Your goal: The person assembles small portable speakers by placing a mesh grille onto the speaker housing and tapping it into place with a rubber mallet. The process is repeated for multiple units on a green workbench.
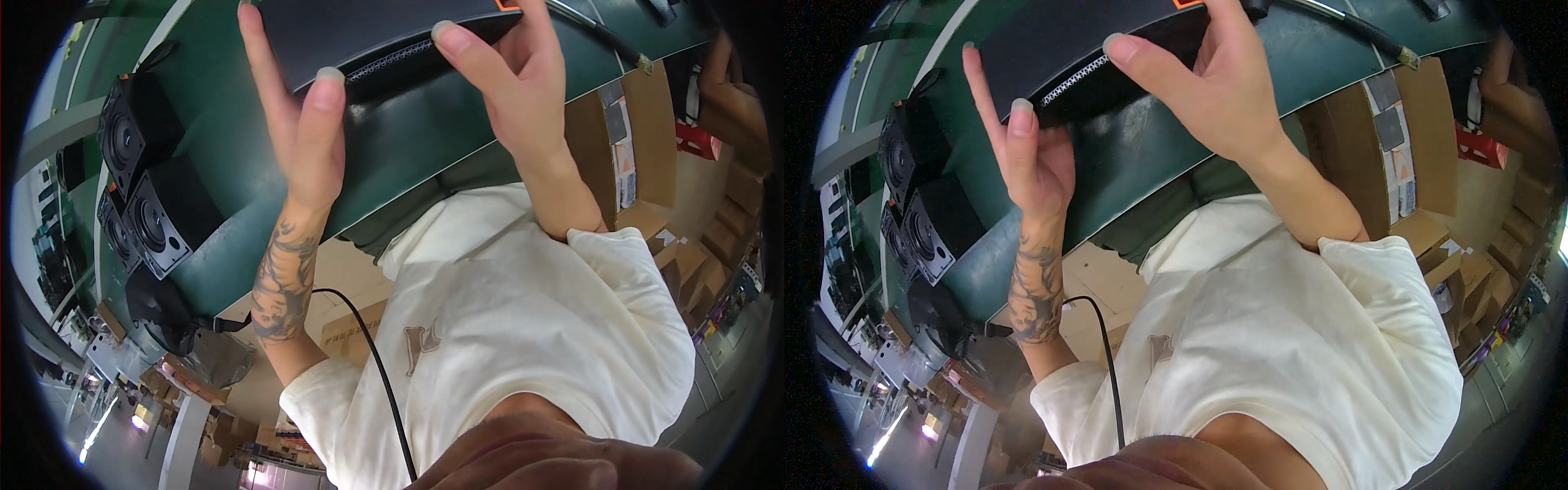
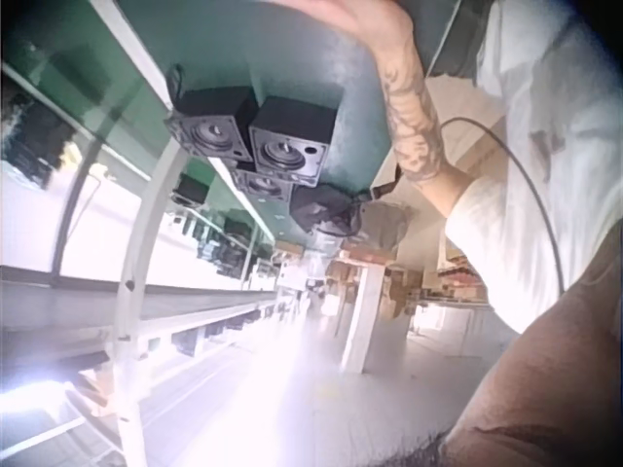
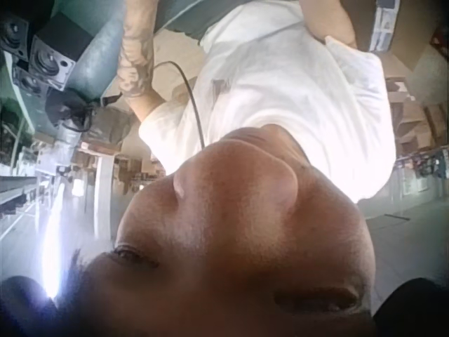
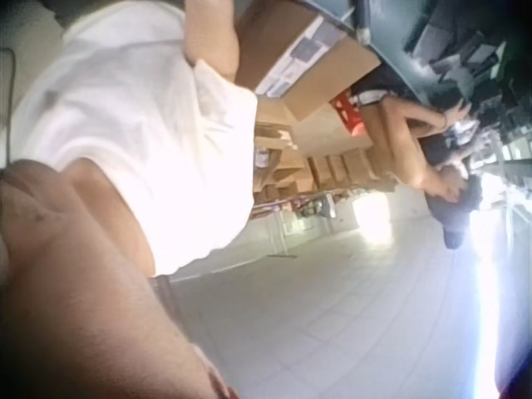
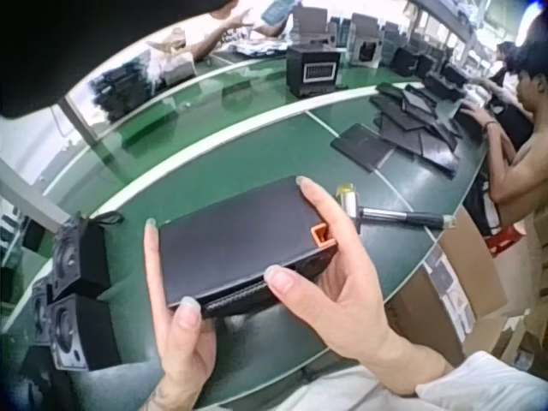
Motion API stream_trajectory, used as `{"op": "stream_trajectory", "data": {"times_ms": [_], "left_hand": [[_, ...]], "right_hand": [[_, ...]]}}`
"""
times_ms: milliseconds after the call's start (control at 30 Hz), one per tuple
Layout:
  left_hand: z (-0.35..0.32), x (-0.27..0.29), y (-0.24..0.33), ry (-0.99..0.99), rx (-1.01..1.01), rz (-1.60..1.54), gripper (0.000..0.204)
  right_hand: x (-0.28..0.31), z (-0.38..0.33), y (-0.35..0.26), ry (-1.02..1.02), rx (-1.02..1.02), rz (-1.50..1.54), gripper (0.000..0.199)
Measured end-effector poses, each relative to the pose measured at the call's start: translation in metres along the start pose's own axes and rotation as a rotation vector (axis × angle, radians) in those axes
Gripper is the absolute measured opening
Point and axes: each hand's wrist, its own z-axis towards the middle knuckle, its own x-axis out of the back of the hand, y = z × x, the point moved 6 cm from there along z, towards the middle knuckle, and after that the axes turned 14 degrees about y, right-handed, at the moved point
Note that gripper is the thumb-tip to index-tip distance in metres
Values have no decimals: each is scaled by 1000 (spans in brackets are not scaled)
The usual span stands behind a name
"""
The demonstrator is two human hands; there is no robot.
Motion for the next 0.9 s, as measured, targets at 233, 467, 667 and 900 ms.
{"op": "stream_trajectory", "data": {"times_ms": [233, 467, 667, 900], "left_hand": [[3, 7, 4, 13, -53, 52, 96], [12, 15, 2, 19, -164, 114, 94], [18, 19, 0, 12, -261, 184, 81], [23, 26, 7, -69, -572, 558, 70]], "right_hand": [[-2, -4, -10, -14, 8, 29, 85], [-6, 0, -9, 63, 50, -62, 85], [7, 6, 12, 42, 126, -17, 86], [9, 43, -15, -140, 33, -168, 91]]}}
